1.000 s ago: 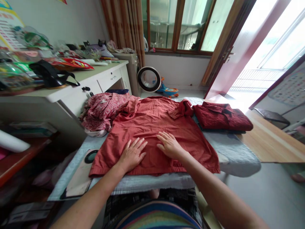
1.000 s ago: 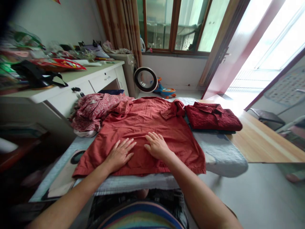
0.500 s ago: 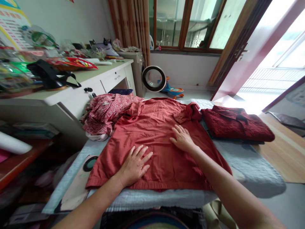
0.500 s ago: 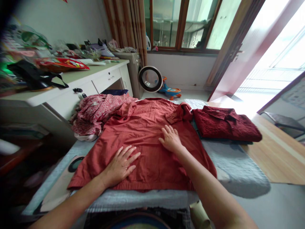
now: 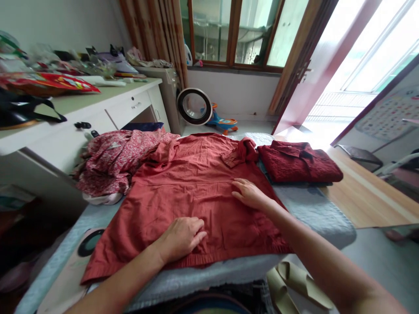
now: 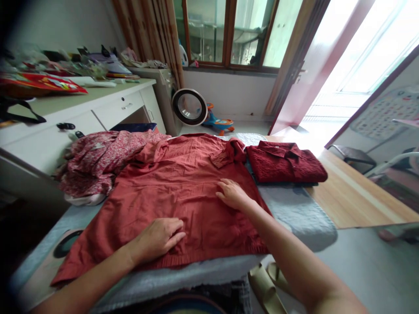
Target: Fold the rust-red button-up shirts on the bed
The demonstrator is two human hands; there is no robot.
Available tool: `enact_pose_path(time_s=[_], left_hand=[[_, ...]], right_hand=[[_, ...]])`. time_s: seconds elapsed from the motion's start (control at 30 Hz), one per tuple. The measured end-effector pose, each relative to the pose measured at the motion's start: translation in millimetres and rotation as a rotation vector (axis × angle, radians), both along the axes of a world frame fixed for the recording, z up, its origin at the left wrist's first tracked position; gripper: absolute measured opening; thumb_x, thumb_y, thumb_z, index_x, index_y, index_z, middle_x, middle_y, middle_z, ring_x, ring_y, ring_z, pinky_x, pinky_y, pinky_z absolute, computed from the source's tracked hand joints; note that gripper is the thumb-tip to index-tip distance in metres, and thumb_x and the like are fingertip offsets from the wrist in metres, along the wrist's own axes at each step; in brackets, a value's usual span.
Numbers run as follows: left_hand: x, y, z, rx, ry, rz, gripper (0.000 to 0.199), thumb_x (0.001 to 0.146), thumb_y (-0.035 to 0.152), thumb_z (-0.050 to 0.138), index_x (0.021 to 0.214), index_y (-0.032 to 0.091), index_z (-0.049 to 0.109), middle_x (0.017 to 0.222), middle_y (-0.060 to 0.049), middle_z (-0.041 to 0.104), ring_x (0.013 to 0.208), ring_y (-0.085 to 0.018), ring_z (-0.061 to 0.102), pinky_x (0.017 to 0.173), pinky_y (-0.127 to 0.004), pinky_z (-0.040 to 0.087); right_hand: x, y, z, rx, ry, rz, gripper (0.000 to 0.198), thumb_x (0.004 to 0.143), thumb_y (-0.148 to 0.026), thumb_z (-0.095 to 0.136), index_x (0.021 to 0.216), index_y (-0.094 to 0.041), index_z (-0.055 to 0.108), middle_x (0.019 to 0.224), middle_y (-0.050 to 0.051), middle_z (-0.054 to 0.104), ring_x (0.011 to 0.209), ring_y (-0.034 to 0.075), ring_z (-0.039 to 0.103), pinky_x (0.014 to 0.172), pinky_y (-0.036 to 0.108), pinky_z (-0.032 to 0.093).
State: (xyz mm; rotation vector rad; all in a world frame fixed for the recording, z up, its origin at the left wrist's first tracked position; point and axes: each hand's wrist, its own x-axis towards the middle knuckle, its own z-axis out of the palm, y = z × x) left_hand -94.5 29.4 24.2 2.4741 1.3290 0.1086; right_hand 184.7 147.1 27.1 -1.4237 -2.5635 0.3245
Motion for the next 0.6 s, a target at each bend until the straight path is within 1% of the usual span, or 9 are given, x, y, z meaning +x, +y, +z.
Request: enact_pose_path(time_s=[0.07, 0.1, 0.13, 0.2, 0.3, 0.37, 0.47, 0.53, 0.6], left_hand=[[12, 9, 9.4, -0.014, -0.08, -0.034, 0.018, 0.093, 0.032, 0.05, 0.08, 0.021, 0.058, 0.081, -0.002, 0.063, 0.075, -0.017, 0.06, 0.07, -0.029, 0.045], [20, 16, 15.5, -0.017, -0.137, -0.045, 0.017, 0.092, 0.032, 0.052, 0.082, 0.021, 0.059, 0.082, -0.002, 0.063, 0.077, -0.017, 0.059, 0.071, -0.029, 0.045], [29, 25, 22.0, -0.018, -0.207, -0.049, 0.015, 0.091, 0.033, 0.053, 0.084, 0.021, 0.06, 0.084, -0.002, 0.063, 0.079, -0.017, 0.059, 0.073, -0.029, 0.045], [50, 45, 34.0, -0.039, -0.373, -0.053, 0.018, 0.089, 0.037, 0.056, 0.093, 0.021, 0.063, 0.093, -0.003, 0.064, 0.087, -0.018, 0.059, 0.08, -0.03, 0.047], [83, 77, 43.5, -0.139, -0.581, -0.033, 0.027, 0.085, 0.041, 0.059, 0.102, 0.02, 0.064, 0.107, -0.006, 0.065, 0.096, -0.019, 0.06, 0.087, -0.031, 0.048], [106, 97, 42.8, -0.225, -0.633, -0.004, 0.035, 0.083, 0.043, 0.061, 0.108, 0.019, 0.064, 0.11, -0.007, 0.065, 0.097, -0.021, 0.062, 0.087, -0.032, 0.049], [140, 120, 36.6, -0.327, -0.688, 0.041, 0.042, 0.078, 0.042, 0.066, 0.112, 0.016, 0.063, 0.117, -0.009, 0.065, 0.105, -0.024, 0.062, 0.093, -0.034, 0.048], [162, 134, 33.1, -0.419, -0.749, 0.092, 0.045, 0.076, 0.039, 0.07, 0.114, 0.016, 0.063, 0.122, -0.011, 0.065, 0.112, -0.025, 0.061, 0.096, -0.034, 0.046], [186, 147, 32.1, -0.534, -0.842, 0.165, 0.043, 0.074, 0.037, 0.073, 0.11, 0.015, 0.064, 0.12, -0.011, 0.066, 0.113, -0.026, 0.06, 0.095, -0.034, 0.047]], right_hand=[[13, -9, 5, -0.045, 0.096, 0.007, 0.034, 0.089, -0.029, 0.053, 0.117, -0.015, 0.066, 0.125, 0.012, 0.066, 0.117, 0.023, 0.059, 0.103, 0.034, 0.043], [21, -13, 8, -0.059, 0.171, -0.041, 0.029, 0.089, -0.029, 0.053, 0.109, -0.017, 0.069, 0.116, 0.01, 0.07, 0.109, 0.021, 0.063, 0.099, 0.033, 0.045], [31, -17, 11, -0.07, 0.269, -0.132, 0.025, 0.088, -0.03, 0.053, 0.1, -0.017, 0.071, 0.105, 0.008, 0.072, 0.1, 0.02, 0.065, 0.093, 0.032, 0.049], [56, -24, 16, -0.116, 0.532, -0.393, 0.023, 0.086, -0.035, 0.054, 0.085, -0.018, 0.068, 0.087, 0.006, 0.072, 0.081, 0.019, 0.067, 0.077, 0.031, 0.053], [92, -35, 22, -0.247, 1.018, -0.733, 0.019, 0.081, -0.037, 0.06, 0.082, -0.018, 0.061, 0.074, 0.003, 0.068, 0.065, 0.017, 0.066, 0.056, 0.026, 0.053], [110, -43, 23, -0.293, 1.276, -0.851, 0.02, 0.075, -0.033, 0.066, 0.086, -0.018, 0.059, 0.075, 0.003, 0.068, 0.065, 0.017, 0.067, 0.055, 0.027, 0.055], [124, -50, 22, -0.288, 1.485, -0.928, 0.024, 0.068, -0.025, 0.072, 0.088, -0.018, 0.059, 0.079, 0.004, 0.068, 0.068, 0.018, 0.069, 0.061, 0.029, 0.059], [131, -49, 20, -0.226, 1.549, -0.964, 0.026, 0.067, -0.021, 0.073, 0.088, -0.018, 0.058, 0.079, 0.003, 0.066, 0.07, 0.017, 0.069, 0.062, 0.029, 0.059], [143, -44, 18, -0.13, 1.598, -1.011, 0.028, 0.066, -0.018, 0.072, 0.088, -0.02, 0.056, 0.079, 0.0, 0.063, 0.071, 0.015, 0.067, 0.062, 0.028, 0.059]])
